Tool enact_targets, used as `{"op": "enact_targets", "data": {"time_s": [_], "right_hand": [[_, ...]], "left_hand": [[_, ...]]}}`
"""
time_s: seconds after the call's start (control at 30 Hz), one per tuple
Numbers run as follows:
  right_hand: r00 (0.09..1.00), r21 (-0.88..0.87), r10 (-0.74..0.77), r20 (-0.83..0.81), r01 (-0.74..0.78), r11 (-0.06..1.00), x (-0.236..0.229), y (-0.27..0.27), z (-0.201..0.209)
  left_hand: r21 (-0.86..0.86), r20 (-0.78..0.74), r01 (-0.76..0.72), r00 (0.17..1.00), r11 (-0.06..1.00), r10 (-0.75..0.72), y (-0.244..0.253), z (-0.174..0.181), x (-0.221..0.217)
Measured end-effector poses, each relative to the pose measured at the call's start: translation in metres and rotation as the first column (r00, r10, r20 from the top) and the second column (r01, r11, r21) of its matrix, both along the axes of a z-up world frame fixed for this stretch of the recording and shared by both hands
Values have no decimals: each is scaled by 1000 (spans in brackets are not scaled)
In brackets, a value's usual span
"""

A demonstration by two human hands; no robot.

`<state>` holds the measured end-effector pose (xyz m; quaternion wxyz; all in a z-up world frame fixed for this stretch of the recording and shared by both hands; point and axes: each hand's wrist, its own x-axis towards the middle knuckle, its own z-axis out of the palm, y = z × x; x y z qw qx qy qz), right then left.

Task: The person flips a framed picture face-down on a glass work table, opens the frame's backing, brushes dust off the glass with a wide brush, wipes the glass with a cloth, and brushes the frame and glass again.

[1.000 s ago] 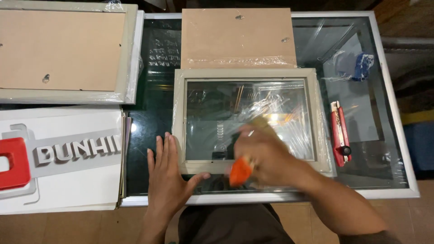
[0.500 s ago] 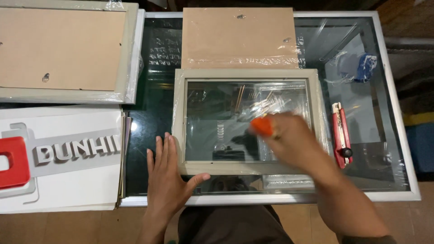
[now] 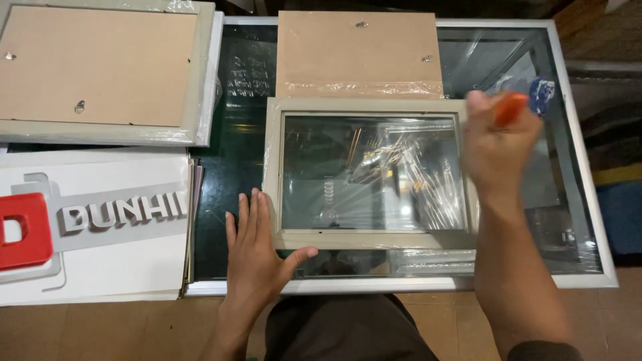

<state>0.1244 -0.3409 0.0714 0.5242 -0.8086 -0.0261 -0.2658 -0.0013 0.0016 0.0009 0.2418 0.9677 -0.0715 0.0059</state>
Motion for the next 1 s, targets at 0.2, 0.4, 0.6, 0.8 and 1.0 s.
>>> {"op": "enact_targets", "data": {"time_s": [0.2, 0.4, 0.6, 0.8, 1.0], "right_hand": [[942, 15, 332, -48, -332, 943, -3, 129, -4], [928, 417, 358, 102, -367, 832, 17, 194, 2], [904, 337, 378, -201, -299, 893, 31, 170, -30], [929, 183, 173, -329, -117, 976, 25, 85, -18], [948, -105, -74, -310, 43, 994, -1, -13, 12]], "left_hand": [[-105, -129, 4, 992, 995, -17, 10, 26, 16], [20, -219, -107, 970, 994, 109, 32, 36, 119], [-118, -26, -180, 984, 977, 178, 40, -49, 243], [-177, 278, -79, 952, 981, 127, 19, -20, 209], [-195, 255, -72, 959, 978, 121, 12, -16, 206]]}}
